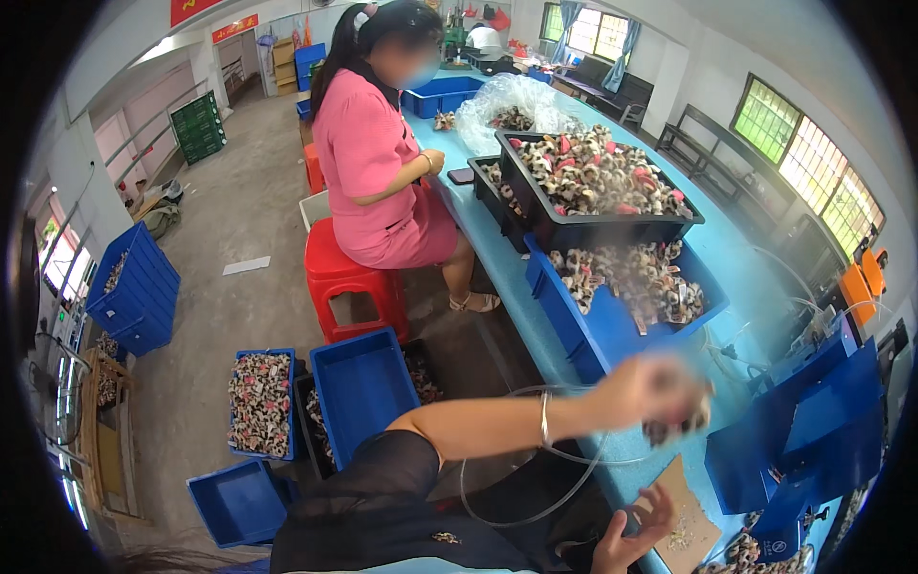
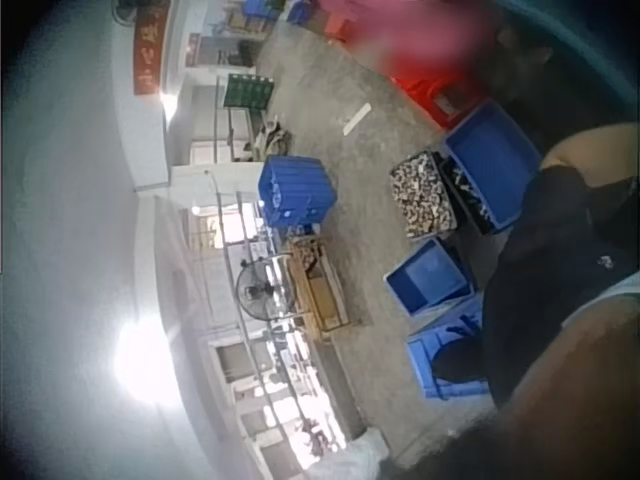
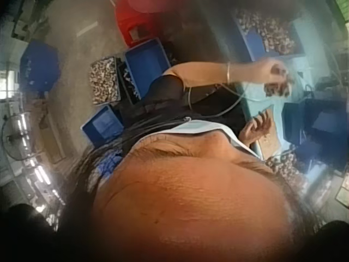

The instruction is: Assembling and sorting small manufactured parts using a press machine.

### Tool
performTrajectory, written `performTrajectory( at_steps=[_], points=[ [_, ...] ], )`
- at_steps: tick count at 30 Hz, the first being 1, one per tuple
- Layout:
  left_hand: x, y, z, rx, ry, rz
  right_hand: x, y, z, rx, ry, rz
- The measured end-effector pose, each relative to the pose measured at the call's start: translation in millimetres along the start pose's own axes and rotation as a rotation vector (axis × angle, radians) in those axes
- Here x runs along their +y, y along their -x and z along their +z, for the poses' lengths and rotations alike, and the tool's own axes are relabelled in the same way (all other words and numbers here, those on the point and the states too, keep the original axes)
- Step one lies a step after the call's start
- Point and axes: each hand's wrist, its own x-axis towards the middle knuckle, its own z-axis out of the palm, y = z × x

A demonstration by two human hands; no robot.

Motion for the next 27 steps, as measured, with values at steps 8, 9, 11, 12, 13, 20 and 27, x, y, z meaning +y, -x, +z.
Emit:
performTrajectory(
  at_steps=[8, 9, 11, 12, 13, 20, 27],
  points=[
    [0.2, 73.4, 21.7, -0.032, -0.251, -0.082, 20.1, -16.2, 16.6, -0.046, -0.134, 0.238],
    [-3.1, 72.9, 13.5, -0.061, -0.300, 0.002, 19.6, -19.1, 15.6, -0.055, -0.141, 0.225],
    [6.3, 68.9, -6.1, -0.075, -0.367, 0.097, 23.6, -26.2, 11.9, -0.207, -0.187, 0.198],
    [7.0, 60.7, -15.1, -0.029, -0.319, -0.001, 17.9, -34.0, 5.8, -0.203, -0.092, 0.183],
    [16.1, 57.1, -28.2, 0.034, -0.290, -0.100, 15.5, -38.2, 7.9, -0.216, -0.096, 0.174],
    [13.9, 53.9, -116.3, 0.491, -0.202, -0.005, 19.9, -60.6, 24.0, -0.117, -0.196, 0.121],
    [-28.3, 62.8, -171.9, 0.863, 0.070, -0.095, 47.4, -64.3, 52.1, -0.153, -0.168, 0.272]
  ],
)
